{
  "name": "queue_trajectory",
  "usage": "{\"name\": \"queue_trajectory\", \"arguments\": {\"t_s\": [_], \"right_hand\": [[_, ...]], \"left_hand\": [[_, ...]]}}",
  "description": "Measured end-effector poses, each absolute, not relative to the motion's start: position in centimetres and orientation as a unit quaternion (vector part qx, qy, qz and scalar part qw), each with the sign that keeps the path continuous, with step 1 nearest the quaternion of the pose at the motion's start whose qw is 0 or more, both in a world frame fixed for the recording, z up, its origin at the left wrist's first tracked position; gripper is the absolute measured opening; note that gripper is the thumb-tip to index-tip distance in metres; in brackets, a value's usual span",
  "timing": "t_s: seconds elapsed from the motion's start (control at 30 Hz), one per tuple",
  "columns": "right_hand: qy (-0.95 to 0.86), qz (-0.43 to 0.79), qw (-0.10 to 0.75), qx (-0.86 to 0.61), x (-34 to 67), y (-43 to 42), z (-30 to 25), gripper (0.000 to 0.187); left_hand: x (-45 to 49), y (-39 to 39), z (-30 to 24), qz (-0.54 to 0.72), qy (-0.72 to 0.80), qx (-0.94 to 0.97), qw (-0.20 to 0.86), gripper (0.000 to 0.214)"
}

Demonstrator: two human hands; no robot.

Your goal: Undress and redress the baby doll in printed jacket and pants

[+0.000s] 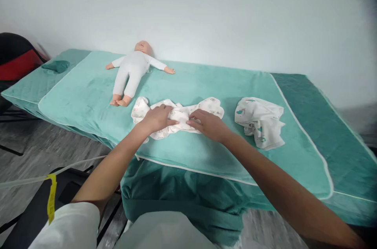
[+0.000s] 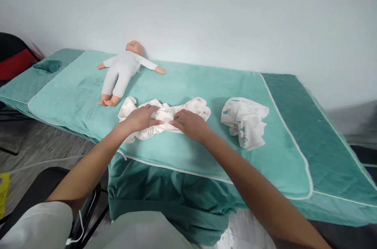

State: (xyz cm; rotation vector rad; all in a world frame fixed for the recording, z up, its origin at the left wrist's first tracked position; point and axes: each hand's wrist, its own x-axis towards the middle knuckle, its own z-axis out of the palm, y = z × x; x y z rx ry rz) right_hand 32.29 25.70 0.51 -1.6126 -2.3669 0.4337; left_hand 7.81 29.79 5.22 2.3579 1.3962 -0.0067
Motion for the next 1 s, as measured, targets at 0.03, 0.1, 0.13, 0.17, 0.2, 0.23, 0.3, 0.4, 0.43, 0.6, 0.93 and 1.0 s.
{"name": "queue_trajectory", "arguments": {"t_s": [0.03,0.1,0.13,0.17,0.2,0.23,0.3,0.4,0.43,0.6,0.93,1.0], "right_hand": [[-0.797,0.138,0.107,-0.578,32.0,26.0,0.7,0.032],[-0.782,0.11,0.075,-0.609,31.3,26.4,0.3,0.032],[-0.779,0.101,0.068,-0.615,30.9,26.4,-0.1,0.033],[-0.777,0.099,0.071,-0.618,30.7,26.5,-0.7,0.035],[-0.772,0.105,0.085,-0.621,30.6,26.5,-1.3,0.036],[-0.767,0.12,0.109,-0.621,30.5,26.6,-1.9,0.037],[-0.751,0.177,0.18,-0.61,30.9,26.9,-2.7,0.037],[-0.697,0.282,0.316,-0.579,31.5,27.7,-2.3,0.049],[-0.675,0.313,0.359,-0.563,31.5,27.9,-1.6,0.057],[-0.627,0.461,0.489,-0.395,28.3,27.2,3.2,0.08],[-0.485,0.589,0.543,-0.351,16.4,24.7,2.6,0.069],[-0.519,0.591,0.501,-0.36,13.9,24.7,1.3,0.063]], "left_hand": [[8.7,29.6,4.8,-0.043,0.514,0.835,0.193,0.067],[9.9,29.4,4.1,-0.078,0.534,0.823,0.175,0.072],[10.3,29.3,3.8,-0.073,0.54,0.822,0.167,0.069],[10.5,29.3,3.6,-0.061,0.542,0.822,0.163,0.064],[10.6,29.3,3.5,-0.053,0.54,0.824,0.163,0.059],[10.4,29.4,3.5,-0.043,0.535,0.827,0.165,0.052],[9.9,29.6,3.9,0.002,0.524,0.836,0.163,0.039],[8.9,29.9,5.7,0.185,0.503,0.831,0.153,0.027],[8.7,29.9,6.6,0.265,0.483,0.818,0.162,0.025],[8.5,28.2,11.4,0.484,0.302,0.729,0.379,0.034],[0.5,22.0,5.3,0.635,0.353,0.446,0.523,0.06],[-1.1,20.2,3.7,0.619,0.382,0.389,0.565,0.068]]}}
